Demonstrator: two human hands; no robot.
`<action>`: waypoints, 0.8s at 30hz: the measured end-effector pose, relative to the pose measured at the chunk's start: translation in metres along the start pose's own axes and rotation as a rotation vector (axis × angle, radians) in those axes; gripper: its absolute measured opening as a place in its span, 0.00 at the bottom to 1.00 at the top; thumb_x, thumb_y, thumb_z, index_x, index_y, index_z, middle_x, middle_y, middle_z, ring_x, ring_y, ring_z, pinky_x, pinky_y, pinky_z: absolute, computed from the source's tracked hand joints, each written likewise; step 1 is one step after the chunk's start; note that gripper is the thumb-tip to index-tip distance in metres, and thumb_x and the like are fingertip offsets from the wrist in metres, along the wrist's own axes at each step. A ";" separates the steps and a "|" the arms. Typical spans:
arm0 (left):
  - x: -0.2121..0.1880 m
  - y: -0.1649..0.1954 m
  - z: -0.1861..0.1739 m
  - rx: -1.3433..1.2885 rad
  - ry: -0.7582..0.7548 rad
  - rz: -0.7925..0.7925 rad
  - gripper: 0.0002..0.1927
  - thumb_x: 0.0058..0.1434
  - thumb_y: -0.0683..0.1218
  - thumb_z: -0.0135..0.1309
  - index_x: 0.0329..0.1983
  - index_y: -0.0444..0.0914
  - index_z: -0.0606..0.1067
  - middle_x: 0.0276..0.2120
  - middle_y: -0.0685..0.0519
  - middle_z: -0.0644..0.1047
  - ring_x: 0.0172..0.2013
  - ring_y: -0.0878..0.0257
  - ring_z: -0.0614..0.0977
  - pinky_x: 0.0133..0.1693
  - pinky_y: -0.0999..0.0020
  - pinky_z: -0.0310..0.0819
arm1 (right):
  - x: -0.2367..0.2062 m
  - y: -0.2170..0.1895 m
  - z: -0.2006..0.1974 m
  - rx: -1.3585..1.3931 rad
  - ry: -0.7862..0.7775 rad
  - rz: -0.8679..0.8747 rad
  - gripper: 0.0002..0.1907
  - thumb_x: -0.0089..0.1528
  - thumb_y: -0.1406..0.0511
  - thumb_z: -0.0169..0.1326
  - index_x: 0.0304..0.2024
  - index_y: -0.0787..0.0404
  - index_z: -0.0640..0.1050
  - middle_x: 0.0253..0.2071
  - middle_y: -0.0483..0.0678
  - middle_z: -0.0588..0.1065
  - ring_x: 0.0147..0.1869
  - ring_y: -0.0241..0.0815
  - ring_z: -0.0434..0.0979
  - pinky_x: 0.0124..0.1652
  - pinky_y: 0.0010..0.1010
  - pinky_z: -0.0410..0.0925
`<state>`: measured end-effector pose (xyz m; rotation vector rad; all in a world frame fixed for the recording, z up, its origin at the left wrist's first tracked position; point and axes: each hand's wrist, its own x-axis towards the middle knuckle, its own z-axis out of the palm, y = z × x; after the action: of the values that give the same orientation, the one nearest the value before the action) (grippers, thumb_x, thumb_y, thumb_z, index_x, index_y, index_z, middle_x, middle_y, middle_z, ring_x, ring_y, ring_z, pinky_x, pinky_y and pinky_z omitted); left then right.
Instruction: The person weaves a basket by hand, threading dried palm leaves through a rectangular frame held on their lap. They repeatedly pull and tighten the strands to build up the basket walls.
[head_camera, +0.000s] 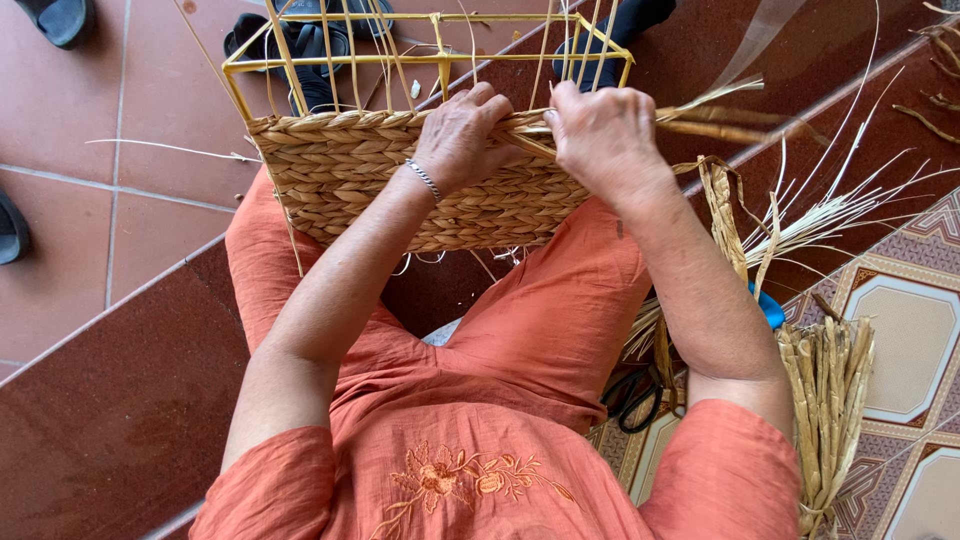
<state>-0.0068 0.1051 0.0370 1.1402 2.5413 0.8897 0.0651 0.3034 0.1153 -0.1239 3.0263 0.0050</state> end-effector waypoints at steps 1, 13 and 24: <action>0.001 0.002 0.004 0.065 -0.042 -0.040 0.24 0.55 0.59 0.67 0.43 0.39 0.75 0.39 0.47 0.72 0.38 0.53 0.77 0.39 0.55 0.75 | -0.001 0.002 -0.001 0.205 -0.132 0.119 0.09 0.70 0.59 0.57 0.40 0.57 0.80 0.25 0.49 0.79 0.22 0.38 0.70 0.30 0.34 0.69; -0.009 -0.021 0.016 -0.133 0.290 0.154 0.07 0.71 0.41 0.56 0.48 0.42 0.70 0.49 0.52 0.76 0.42 0.59 0.81 0.41 0.65 0.80 | 0.005 0.015 0.044 0.105 0.255 0.012 0.29 0.55 0.39 0.66 0.29 0.57 0.80 0.19 0.46 0.75 0.24 0.40 0.71 0.35 0.47 0.69; 0.004 -0.033 0.026 -0.093 0.281 0.050 0.06 0.65 0.39 0.57 0.39 0.41 0.71 0.23 0.53 0.77 0.26 0.58 0.81 0.28 0.60 0.72 | 0.005 0.007 0.087 0.191 0.347 0.111 0.26 0.60 0.43 0.66 0.24 0.55 0.77 0.20 0.44 0.74 0.26 0.42 0.73 0.27 0.41 0.68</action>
<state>-0.0189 0.1026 -0.0030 1.1244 2.6624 1.2468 0.0694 0.3109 0.0285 0.0682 3.3507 -0.3284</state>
